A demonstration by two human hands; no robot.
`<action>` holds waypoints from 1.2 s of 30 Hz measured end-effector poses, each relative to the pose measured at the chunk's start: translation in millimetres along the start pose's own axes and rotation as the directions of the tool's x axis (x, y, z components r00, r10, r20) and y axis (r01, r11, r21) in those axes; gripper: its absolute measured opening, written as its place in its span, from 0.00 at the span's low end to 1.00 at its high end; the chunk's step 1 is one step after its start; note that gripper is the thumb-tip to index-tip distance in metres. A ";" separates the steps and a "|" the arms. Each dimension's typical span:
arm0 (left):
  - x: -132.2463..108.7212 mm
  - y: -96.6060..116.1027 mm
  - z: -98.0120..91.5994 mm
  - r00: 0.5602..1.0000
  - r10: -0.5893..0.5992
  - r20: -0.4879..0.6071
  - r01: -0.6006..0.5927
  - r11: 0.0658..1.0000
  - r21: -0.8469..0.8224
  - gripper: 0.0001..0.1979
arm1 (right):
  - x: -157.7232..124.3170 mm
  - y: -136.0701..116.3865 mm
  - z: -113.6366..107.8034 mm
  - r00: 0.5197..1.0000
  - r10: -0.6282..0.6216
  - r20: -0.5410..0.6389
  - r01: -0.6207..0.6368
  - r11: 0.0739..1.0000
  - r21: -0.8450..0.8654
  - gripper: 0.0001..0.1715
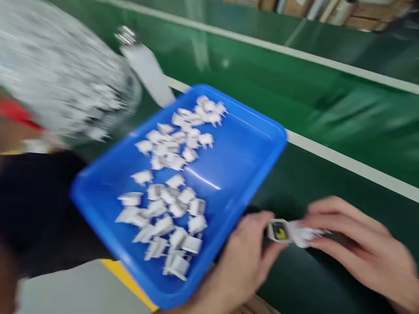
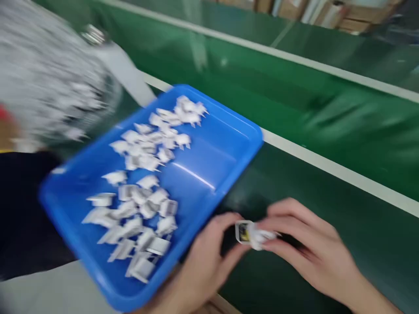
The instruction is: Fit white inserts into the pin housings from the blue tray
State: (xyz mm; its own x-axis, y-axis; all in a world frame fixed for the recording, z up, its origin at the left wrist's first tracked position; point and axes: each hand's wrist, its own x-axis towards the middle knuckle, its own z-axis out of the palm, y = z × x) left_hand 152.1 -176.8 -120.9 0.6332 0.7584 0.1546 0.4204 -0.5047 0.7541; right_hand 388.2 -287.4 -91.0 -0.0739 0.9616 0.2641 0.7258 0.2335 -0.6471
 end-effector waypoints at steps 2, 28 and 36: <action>-25.9 15.8 41.3 0.996 0.022 0.081 -0.008 0.986 -0.166 0.18 | -8.9 -2.3 -6.2 0.995 0.075 0.073 -0.080 0.994 0.071 0.08; -22.6 11.9 59.4 0.982 0.151 0.112 -0.132 0.978 -0.158 0.15 | -18.1 -15.4 11.8 0.968 0.224 0.109 -0.232 0.970 0.069 0.13; -29.0 8.6 61.4 0.978 0.200 0.057 -0.195 0.977 -0.085 0.11 | -13.7 -21.3 16.5 0.994 0.031 0.109 -0.036 0.999 0.040 0.15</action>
State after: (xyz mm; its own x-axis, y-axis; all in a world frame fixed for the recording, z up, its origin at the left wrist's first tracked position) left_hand 177.3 -228.5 -158.1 0.7402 0.6175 0.2660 0.2320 -0.6059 0.7609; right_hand 362.5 -303.2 -92.6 -0.1252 0.9785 0.1641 0.7003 0.2043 -0.6840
